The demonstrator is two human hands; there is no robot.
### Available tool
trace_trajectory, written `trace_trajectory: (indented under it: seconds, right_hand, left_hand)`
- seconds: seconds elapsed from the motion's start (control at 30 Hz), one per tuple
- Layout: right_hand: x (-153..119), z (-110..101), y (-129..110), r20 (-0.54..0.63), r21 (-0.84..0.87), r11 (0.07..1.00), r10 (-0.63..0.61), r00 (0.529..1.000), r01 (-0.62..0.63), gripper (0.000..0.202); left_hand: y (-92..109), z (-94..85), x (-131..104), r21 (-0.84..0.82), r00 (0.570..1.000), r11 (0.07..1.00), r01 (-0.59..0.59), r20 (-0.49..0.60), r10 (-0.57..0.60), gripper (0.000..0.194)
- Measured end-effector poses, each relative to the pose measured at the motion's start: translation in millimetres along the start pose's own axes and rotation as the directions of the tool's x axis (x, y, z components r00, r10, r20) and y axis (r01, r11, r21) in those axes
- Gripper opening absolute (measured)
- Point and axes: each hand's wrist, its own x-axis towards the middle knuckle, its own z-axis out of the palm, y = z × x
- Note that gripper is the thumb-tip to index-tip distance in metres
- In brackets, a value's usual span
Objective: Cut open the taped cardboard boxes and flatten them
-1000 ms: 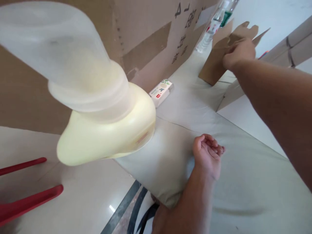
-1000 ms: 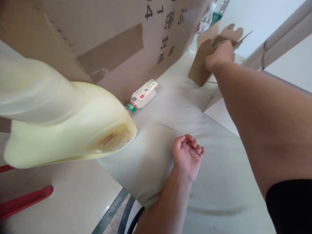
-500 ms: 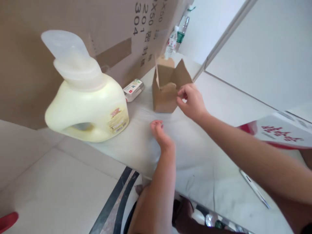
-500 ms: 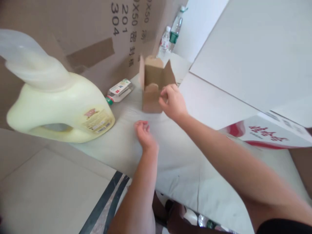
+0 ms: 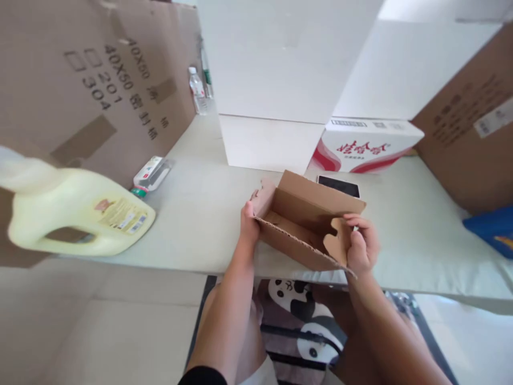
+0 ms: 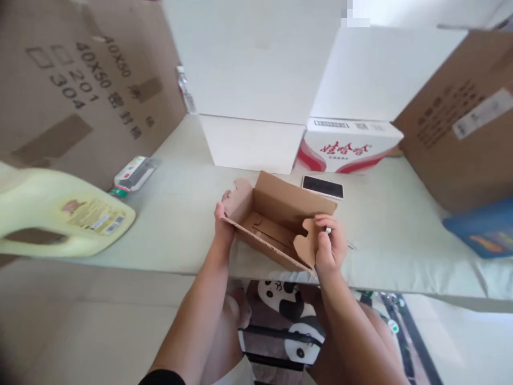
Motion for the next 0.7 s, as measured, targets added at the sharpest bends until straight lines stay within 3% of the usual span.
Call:
trace_trajectory:
  seconds: [0.13,0.27,0.37,0.5,0.57,0.7]
  right_hand:
    - [0,-8,14,0.0,-0.008,0.995,0.096,0.995,-0.096,0.022]
    - [6,-17,11,0.08,0.028,0.987,0.153,0.985,-0.155,0.021]
    - [9,-31,10,0.133,0.003,0.985,0.171,0.976,-0.173,0.02]
    - [8,-51,14,0.183,0.023,0.972,0.227,0.957,-0.235,0.015]
    - [7,-57,16,0.168,0.078,0.956,0.266,0.949,-0.282,0.018]
    - [6,-58,16,0.153,0.223,0.927,0.272,0.95,-0.301,0.049]
  left_hand:
    - [-12,-0.1,-7,0.134,0.991,0.987,-0.083,-0.097,0.097,0.064]
    - [-6,4.8,-6,0.138,0.98,0.971,-0.198,0.049,0.192,0.064]
    - [-7,15.6,-17,0.137,0.959,0.952,-0.274,0.114,0.26,0.075]
    - [-9,26.9,-40,0.285,0.868,0.823,-0.491,0.236,0.436,0.096]
    - [-11,29.9,-47,0.35,0.834,0.759,-0.55,0.284,0.473,0.089]
    - [-15,32.6,-48,0.402,0.888,0.793,-0.458,0.25,0.386,0.058]
